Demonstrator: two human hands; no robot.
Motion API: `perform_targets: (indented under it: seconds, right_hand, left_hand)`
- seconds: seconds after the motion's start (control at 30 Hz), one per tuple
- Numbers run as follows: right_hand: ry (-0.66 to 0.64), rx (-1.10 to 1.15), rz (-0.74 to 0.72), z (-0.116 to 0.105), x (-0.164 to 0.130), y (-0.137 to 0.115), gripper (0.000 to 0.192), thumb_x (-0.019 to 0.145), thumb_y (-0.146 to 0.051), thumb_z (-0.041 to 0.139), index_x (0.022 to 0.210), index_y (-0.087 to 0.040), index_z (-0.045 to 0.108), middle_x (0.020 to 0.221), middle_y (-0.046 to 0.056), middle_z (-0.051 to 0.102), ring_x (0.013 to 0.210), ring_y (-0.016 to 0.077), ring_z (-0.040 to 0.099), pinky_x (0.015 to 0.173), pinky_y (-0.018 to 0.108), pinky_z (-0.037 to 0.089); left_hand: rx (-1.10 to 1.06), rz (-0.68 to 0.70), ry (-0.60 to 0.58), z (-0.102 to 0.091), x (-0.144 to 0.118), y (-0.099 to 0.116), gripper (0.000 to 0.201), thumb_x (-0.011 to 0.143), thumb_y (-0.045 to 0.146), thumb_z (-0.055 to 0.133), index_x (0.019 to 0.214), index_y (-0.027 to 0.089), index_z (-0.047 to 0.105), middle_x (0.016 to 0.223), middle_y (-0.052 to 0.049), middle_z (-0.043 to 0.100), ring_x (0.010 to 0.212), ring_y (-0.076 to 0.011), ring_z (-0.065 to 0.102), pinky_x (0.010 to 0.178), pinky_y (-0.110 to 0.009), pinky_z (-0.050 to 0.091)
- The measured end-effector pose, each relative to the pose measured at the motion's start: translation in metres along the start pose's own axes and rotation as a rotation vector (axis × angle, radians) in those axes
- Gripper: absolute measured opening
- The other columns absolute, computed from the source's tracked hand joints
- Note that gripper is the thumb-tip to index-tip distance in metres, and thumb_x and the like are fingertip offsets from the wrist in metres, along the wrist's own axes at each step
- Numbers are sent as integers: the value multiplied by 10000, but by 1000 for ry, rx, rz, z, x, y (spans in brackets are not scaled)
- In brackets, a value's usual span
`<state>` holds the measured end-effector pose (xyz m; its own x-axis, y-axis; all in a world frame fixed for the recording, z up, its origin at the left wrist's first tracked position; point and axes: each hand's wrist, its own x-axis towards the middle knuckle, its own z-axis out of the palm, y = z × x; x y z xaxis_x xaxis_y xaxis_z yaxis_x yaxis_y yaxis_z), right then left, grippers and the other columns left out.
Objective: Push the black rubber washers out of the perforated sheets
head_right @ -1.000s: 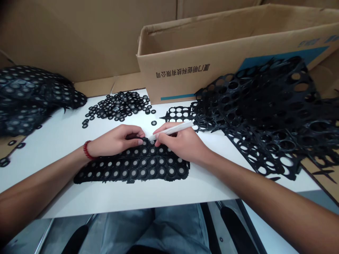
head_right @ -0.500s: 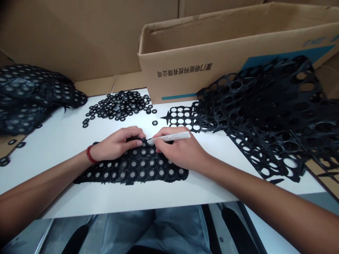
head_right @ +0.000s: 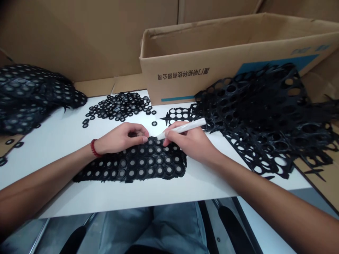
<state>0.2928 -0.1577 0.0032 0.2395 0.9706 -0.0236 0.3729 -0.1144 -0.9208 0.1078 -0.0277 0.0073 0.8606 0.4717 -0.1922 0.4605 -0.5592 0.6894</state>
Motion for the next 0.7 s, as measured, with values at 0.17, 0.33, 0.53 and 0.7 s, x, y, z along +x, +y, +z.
perform_targets:
  seconds: [0.17, 0.33, 0.53, 0.7]
  right_hand:
    - [-15, 12, -25, 2, -2, 2, 118, 790, -258, 569, 757, -201, 666, 710, 6, 699, 775, 168, 613, 729, 284, 442]
    - [-14, 29, -24, 1, -2, 3, 118, 791, -245, 570, 748, -198, 669, 696, 3, 694, 748, 164, 610, 726, 285, 435]
    - [16, -21, -32, -2, -3, -2, 127, 784, -210, 574, 714, -203, 679, 717, -5, 696, 748, 156, 601, 736, 280, 428]
    - [22, -57, -47, -1, -3, -3, 135, 794, -225, 571, 719, -213, 683, 725, -7, 697, 763, 162, 602, 760, 289, 430]
  left_hand:
    - [145, 55, -7, 7, 7, 6, 216, 774, 357, 555, 820, 174, 659, 639, 14, 593, 574, -115, 490, 576, -237, 363]
    - [203, 58, -27, 6, 6, 8, 301, 768, 437, 577, 903, 179, 652, 759, -12, 637, 646, -143, 525, 608, -253, 371]
    - [156, 201, 0, 6, 9, 4, 169, 831, 315, 515, 843, 168, 597, 795, -5, 601, 723, -144, 516, 683, -256, 377]
    - [97, 204, -10, 6, 10, -1, 154, 838, 299, 514, 835, 170, 599, 785, 2, 596, 736, -145, 518, 707, -261, 377]
